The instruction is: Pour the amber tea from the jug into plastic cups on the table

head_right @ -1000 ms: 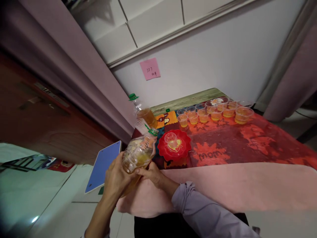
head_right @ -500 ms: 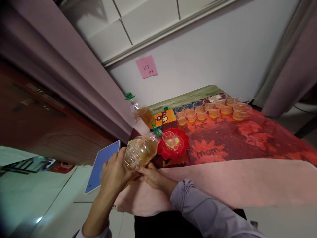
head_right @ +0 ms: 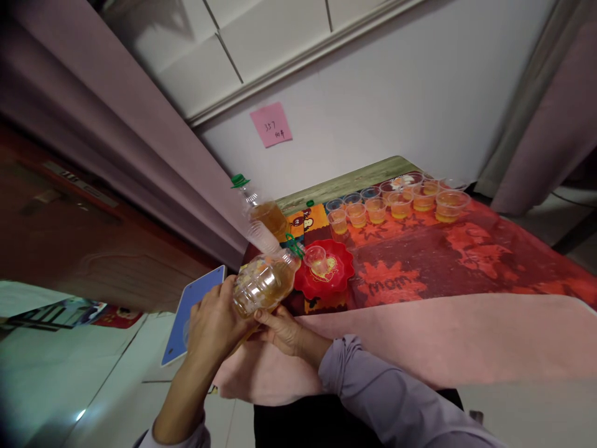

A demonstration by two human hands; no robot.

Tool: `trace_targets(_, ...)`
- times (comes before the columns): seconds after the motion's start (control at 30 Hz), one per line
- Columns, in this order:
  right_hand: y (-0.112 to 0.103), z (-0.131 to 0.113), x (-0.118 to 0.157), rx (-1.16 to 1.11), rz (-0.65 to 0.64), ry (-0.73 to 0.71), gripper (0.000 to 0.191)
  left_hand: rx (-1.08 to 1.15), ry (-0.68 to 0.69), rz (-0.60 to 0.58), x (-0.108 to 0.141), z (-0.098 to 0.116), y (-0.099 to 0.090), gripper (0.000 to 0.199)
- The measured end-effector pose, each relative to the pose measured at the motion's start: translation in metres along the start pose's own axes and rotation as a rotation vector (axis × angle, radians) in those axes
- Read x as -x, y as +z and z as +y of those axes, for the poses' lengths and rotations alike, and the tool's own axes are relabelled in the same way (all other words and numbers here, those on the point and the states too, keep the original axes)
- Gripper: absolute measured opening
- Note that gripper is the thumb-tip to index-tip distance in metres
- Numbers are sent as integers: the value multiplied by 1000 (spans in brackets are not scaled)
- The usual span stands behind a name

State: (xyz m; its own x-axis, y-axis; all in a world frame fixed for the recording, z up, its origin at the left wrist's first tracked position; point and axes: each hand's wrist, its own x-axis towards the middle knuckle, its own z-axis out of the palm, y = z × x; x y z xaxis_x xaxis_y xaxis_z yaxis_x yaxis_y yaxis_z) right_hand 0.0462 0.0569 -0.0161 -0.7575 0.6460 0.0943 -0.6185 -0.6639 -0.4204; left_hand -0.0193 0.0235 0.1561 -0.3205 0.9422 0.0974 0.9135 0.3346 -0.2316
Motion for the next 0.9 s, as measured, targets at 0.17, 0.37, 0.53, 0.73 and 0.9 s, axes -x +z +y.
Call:
trace_targets(0.17,0,-1,0,-6,-8,8,75,-13,2,-7,0,1,-1,71)
trace_targets(0.37,2,-2,1,-32,1,9,77,-16,14,5,-2,1,-1,72)
trace_targets(0.53,-1,0,0,-29,-13,10,75,-36,20,-7,-3,1,-1,74)
trace_targets(0.73,-1,1,-1,-32,-10,-6,73,-46,17,-16,-4,4,-4,71)
trace_targets(0.9,2,-3,0,-25,-28,-16,74,-40,15,-20,-5,5,-5,76)
